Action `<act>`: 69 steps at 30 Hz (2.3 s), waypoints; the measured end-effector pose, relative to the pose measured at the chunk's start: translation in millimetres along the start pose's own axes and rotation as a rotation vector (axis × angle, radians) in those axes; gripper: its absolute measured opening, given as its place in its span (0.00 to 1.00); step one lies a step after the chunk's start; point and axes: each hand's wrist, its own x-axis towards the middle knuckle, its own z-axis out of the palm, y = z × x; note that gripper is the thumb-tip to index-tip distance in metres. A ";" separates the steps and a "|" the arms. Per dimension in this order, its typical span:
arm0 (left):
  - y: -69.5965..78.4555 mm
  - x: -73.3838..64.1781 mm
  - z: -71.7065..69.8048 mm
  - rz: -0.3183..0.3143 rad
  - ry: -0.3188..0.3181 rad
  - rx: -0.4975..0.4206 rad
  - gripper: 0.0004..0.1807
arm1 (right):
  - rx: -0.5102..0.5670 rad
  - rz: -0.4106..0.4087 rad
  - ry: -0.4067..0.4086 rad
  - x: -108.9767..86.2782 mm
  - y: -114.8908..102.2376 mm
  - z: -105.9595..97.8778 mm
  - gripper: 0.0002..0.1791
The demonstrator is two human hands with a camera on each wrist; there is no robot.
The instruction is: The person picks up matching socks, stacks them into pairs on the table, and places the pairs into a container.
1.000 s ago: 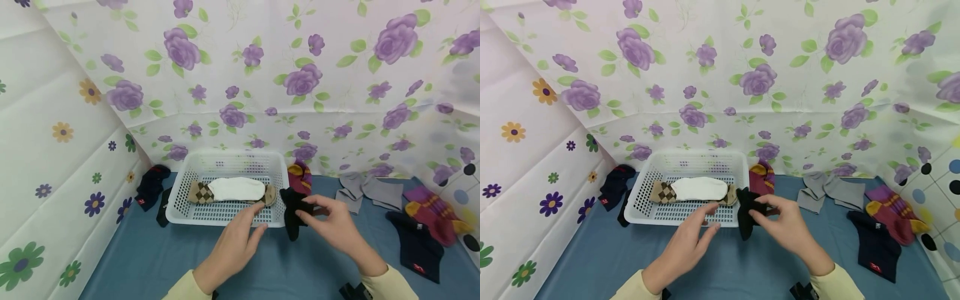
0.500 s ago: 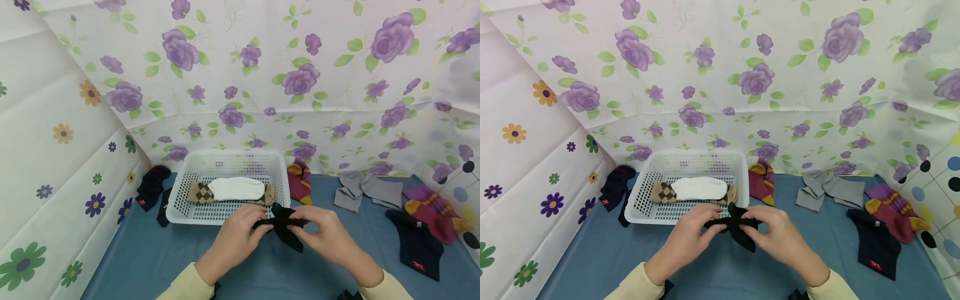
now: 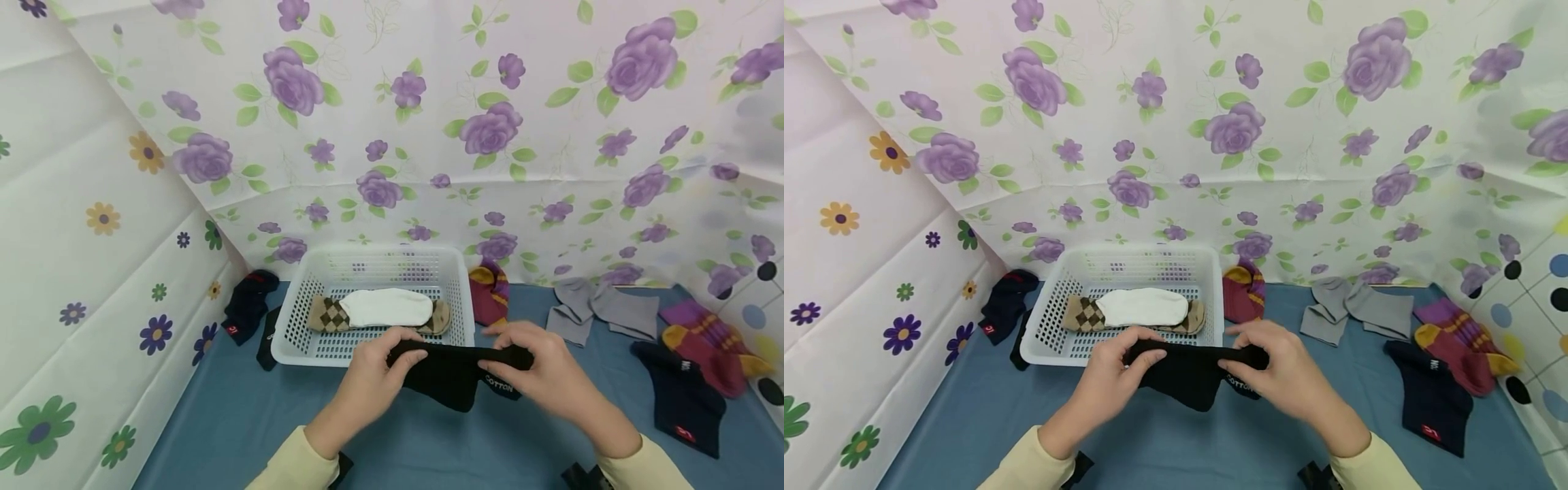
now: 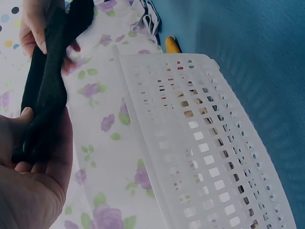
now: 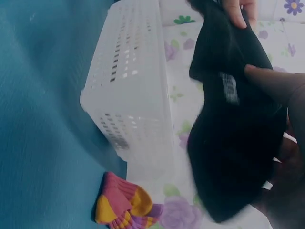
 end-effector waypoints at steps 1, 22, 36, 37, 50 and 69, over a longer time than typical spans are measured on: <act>-1.4 0.3 -0.8 -0.014 0.002 -0.012 0.10 | 0.023 0.023 -0.022 -0.3 0.4 -0.5 0.10; -14.1 -11.1 -34.7 -0.304 -0.153 -0.038 0.08 | 0.081 0.291 -0.330 -21.3 17.1 -24.9 0.07; -22.6 -22.5 -39.6 -0.466 -0.265 -0.171 0.11 | 0.418 0.562 -0.347 -31.7 29.8 -26.5 0.14; -23.3 -23.1 -39.1 -0.463 -0.266 -0.191 0.11 | 0.491 0.587 -0.338 -32.6 29.9 -26.2 0.15; -31.7 -35.9 -37.2 -0.458 -0.361 -0.379 0.18 | 0.704 0.407 -0.357 -54.5 33.7 -29.5 0.17; -53.7 -44.0 6.1 -0.332 -0.402 0.004 0.09 | -0.001 0.267 -0.305 -69.4 38.9 33.1 0.09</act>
